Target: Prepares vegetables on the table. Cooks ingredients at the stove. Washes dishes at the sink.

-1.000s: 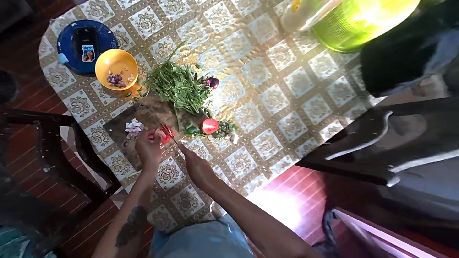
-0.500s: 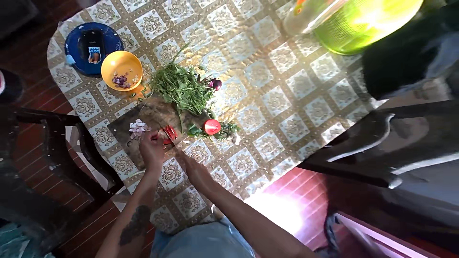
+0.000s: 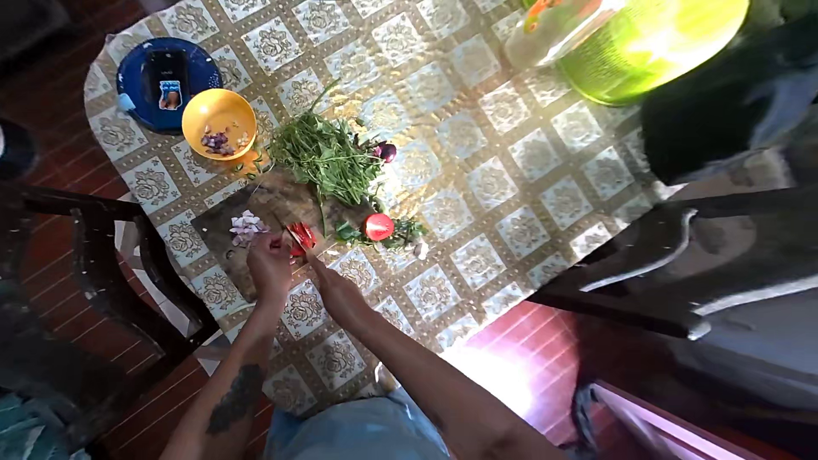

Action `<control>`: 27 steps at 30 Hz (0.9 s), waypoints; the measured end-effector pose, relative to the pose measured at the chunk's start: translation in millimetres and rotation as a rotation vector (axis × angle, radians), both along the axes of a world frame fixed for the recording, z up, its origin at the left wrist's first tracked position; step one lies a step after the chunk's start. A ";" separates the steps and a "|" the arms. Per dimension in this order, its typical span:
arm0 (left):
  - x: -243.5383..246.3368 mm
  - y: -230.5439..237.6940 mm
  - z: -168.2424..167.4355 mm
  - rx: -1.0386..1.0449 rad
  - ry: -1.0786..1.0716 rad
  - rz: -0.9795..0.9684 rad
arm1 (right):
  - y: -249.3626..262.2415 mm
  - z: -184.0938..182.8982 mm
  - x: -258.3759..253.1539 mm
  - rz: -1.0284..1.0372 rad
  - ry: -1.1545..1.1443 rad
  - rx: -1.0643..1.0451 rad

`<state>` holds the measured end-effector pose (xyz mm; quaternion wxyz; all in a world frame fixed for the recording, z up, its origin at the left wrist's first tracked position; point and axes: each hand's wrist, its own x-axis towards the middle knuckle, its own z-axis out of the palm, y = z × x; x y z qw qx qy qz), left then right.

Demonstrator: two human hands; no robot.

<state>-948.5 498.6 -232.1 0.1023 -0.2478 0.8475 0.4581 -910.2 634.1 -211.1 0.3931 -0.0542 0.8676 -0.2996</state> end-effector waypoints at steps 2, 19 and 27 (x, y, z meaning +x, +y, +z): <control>3.0 0.0 -1.9 -0.008 0.013 -0.011 | -11.0 -5.8 -7.8 -0.014 -0.018 0.013; 4.1 4.9 -0.7 0.027 0.022 0.033 | 20.0 13.1 23.5 -0.051 0.118 -0.002; 2.5 5.0 2.4 0.029 -0.005 -0.010 | 0.2 -12.1 -1.5 -0.081 0.097 -0.054</control>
